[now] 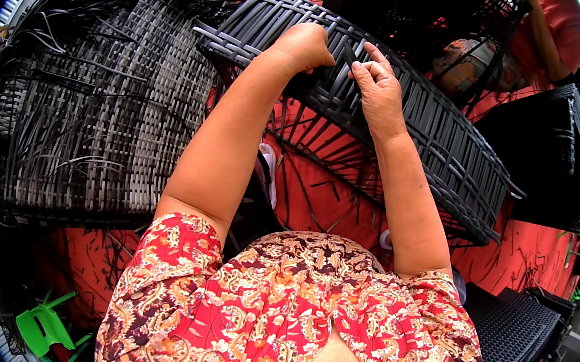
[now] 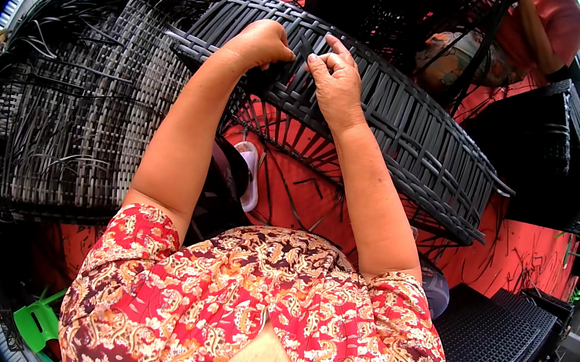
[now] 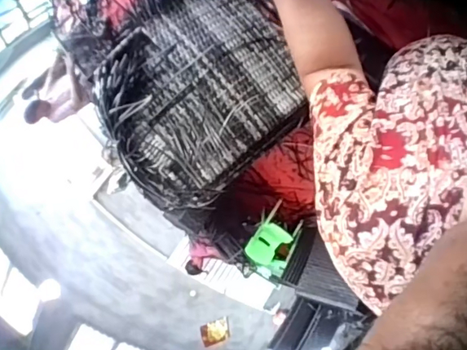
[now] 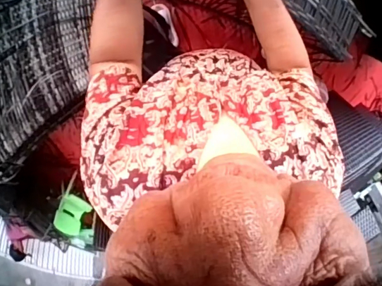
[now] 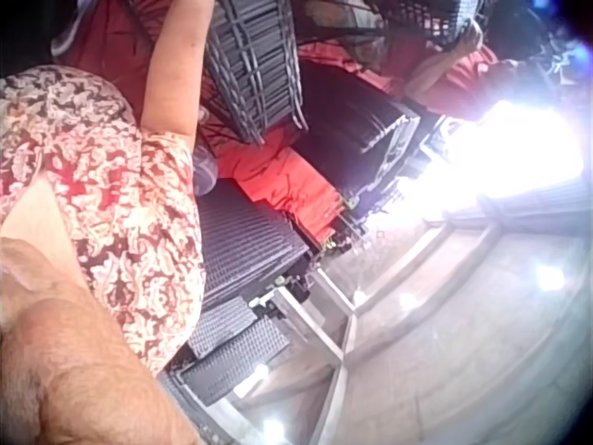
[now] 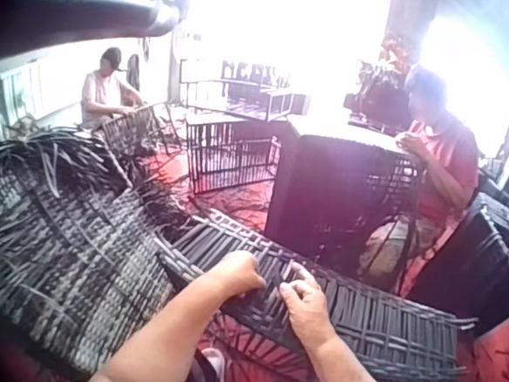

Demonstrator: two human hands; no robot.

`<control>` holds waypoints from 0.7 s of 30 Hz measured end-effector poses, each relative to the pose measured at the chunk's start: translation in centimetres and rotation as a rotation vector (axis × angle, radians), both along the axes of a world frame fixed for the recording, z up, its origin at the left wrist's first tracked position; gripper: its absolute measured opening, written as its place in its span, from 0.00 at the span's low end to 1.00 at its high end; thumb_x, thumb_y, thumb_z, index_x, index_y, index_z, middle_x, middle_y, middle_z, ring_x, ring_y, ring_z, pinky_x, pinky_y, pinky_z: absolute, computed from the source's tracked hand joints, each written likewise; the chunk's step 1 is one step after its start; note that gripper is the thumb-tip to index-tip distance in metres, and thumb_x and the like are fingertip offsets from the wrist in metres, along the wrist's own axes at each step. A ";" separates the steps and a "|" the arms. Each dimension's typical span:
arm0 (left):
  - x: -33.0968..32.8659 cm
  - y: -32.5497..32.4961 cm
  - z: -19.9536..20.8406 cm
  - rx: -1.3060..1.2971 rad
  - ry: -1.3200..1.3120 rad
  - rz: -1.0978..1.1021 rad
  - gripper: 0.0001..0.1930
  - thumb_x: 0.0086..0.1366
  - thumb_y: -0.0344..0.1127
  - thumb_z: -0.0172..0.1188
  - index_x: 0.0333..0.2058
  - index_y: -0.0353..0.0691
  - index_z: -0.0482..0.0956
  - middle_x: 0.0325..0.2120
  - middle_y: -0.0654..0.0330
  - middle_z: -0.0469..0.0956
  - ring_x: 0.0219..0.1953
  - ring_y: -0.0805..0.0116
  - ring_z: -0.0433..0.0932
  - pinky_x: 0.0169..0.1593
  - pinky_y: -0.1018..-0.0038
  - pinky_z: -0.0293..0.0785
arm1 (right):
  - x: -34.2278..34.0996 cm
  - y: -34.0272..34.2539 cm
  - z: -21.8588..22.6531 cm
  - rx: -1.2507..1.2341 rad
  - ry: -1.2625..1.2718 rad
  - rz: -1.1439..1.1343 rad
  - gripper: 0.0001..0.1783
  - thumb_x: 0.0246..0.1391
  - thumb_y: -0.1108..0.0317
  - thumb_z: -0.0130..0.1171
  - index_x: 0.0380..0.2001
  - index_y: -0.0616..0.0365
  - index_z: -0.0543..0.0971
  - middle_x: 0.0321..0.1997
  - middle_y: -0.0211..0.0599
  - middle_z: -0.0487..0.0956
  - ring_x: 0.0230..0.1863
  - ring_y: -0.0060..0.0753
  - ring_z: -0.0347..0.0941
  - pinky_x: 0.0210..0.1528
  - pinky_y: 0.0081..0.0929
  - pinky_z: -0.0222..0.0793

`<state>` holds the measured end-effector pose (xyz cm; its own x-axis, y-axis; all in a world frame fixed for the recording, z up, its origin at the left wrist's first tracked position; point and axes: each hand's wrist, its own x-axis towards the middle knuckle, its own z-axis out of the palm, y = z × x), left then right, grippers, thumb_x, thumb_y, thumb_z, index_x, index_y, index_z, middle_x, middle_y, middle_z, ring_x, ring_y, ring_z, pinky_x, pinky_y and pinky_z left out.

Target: The person weaves black strips onto a furniture frame by hand, pulling the strips through and around the frame members.

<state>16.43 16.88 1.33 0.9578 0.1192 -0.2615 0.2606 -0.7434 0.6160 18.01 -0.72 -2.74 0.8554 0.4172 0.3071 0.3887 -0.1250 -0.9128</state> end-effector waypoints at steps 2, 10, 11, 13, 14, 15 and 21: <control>0.2 0.2 -0.3 -0.038 0.005 0.012 0.12 0.45 0.39 0.62 0.17 0.34 0.78 0.11 0.58 0.74 0.14 0.68 0.74 0.22 0.74 0.71 | -0.1 0.1 0.0 -0.007 -0.012 -0.006 0.11 0.50 0.63 0.57 0.20 0.59 0.78 0.57 0.46 0.66 0.58 0.40 0.60 0.58 0.32 0.53; 0.4 0.6 -1.6 -0.191 -0.040 0.058 0.12 0.44 0.36 0.63 0.22 0.30 0.77 0.10 0.60 0.71 0.10 0.73 0.66 0.15 0.75 0.61 | -0.3 0.1 0.2 0.015 0.004 0.003 0.11 0.50 0.64 0.57 0.21 0.59 0.78 0.56 0.46 0.67 0.57 0.39 0.61 0.58 0.32 0.53; 0.5 0.7 -1.8 -0.222 -0.051 0.067 0.12 0.44 0.37 0.63 0.19 0.32 0.77 0.10 0.59 0.71 0.10 0.71 0.68 0.16 0.75 0.63 | -0.3 0.0 0.2 0.021 0.000 0.004 0.11 0.50 0.64 0.56 0.21 0.59 0.78 0.56 0.45 0.67 0.57 0.39 0.61 0.58 0.32 0.53; 0.7 0.9 -2.0 -0.313 -0.026 0.084 0.11 0.44 0.36 0.63 0.19 0.33 0.77 0.11 0.61 0.71 0.10 0.73 0.66 0.15 0.76 0.61 | -0.3 0.0 0.3 0.018 -0.002 -0.007 0.11 0.50 0.64 0.56 0.21 0.59 0.78 0.56 0.45 0.67 0.57 0.40 0.61 0.57 0.32 0.53; 0.5 0.9 -1.7 -0.374 0.008 0.094 0.10 0.45 0.35 0.63 0.22 0.34 0.77 0.12 0.64 0.70 0.10 0.76 0.63 0.14 0.78 0.57 | -0.3 0.0 0.3 0.016 -0.004 -0.010 0.11 0.50 0.64 0.56 0.21 0.59 0.78 0.56 0.45 0.67 0.56 0.40 0.62 0.57 0.32 0.53; 0.4 1.0 -1.5 -0.435 0.042 0.104 0.10 0.46 0.35 0.63 0.25 0.34 0.78 0.13 0.66 0.69 0.10 0.80 0.60 0.12 0.80 0.52 | -0.3 0.0 0.3 0.014 0.000 -0.014 0.11 0.50 0.64 0.56 0.21 0.59 0.78 0.56 0.45 0.67 0.56 0.40 0.62 0.57 0.32 0.54; 0.2 1.2 -0.9 -0.499 0.102 0.038 0.08 0.45 0.36 0.64 0.21 0.38 0.77 0.12 0.68 0.68 0.10 0.80 0.61 0.13 0.82 0.53 | -0.3 0.0 0.0 -0.009 -0.008 -0.023 0.11 0.50 0.64 0.56 0.20 0.59 0.78 0.56 0.45 0.67 0.56 0.40 0.62 0.57 0.32 0.54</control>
